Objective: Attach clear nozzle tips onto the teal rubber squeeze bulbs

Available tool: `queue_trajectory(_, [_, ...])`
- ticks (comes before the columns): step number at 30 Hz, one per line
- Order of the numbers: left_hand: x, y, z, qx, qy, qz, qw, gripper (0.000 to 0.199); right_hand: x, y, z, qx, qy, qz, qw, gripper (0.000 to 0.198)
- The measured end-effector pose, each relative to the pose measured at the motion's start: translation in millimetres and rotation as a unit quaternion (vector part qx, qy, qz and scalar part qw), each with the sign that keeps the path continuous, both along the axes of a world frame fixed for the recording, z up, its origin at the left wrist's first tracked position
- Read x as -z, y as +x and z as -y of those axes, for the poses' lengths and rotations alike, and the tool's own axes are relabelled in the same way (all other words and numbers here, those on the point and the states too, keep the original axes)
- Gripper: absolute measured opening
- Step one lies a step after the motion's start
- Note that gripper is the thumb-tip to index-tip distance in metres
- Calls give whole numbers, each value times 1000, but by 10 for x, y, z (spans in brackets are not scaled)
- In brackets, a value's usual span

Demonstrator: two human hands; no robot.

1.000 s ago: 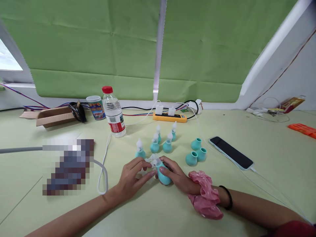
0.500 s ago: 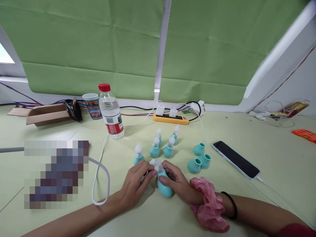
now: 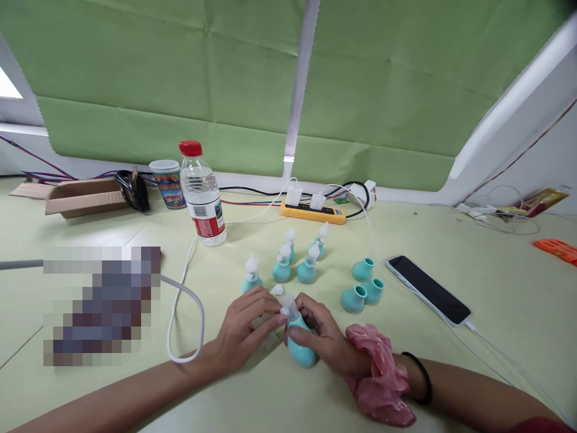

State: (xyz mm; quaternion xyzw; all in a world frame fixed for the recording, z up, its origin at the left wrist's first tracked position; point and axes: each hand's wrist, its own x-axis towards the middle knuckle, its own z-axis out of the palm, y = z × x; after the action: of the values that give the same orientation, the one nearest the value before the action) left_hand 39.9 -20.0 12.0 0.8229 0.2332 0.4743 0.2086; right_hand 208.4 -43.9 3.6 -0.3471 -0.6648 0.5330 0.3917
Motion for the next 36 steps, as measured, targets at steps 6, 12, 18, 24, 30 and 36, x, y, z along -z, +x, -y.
queue_trajectory(6, [21,-17,7,10,-37,-28,999,14,-1,0,1,-6,-2,9,1000,26])
queue_trajectory(12, [10,-15,23,18,-46,-46,998,17,-17,0,12,-10,-13,9,1000,28])
queue_trajectory(18, [16,-24,45,20,-36,-92,995,16,-28,2,27,-19,-10,22,1000,26])
queue_trajectory(24, [27,-29,54,2,1,-138,990,15,-50,-1,33,-22,7,37,999,23])
queue_trajectory(30, [40,-21,54,-30,14,-136,990,13,-47,-12,37,-11,34,57,998,22])
queue_trajectory(36, [25,-20,57,-51,-19,-146,988,18,-47,-22,27,0,24,46,999,22])
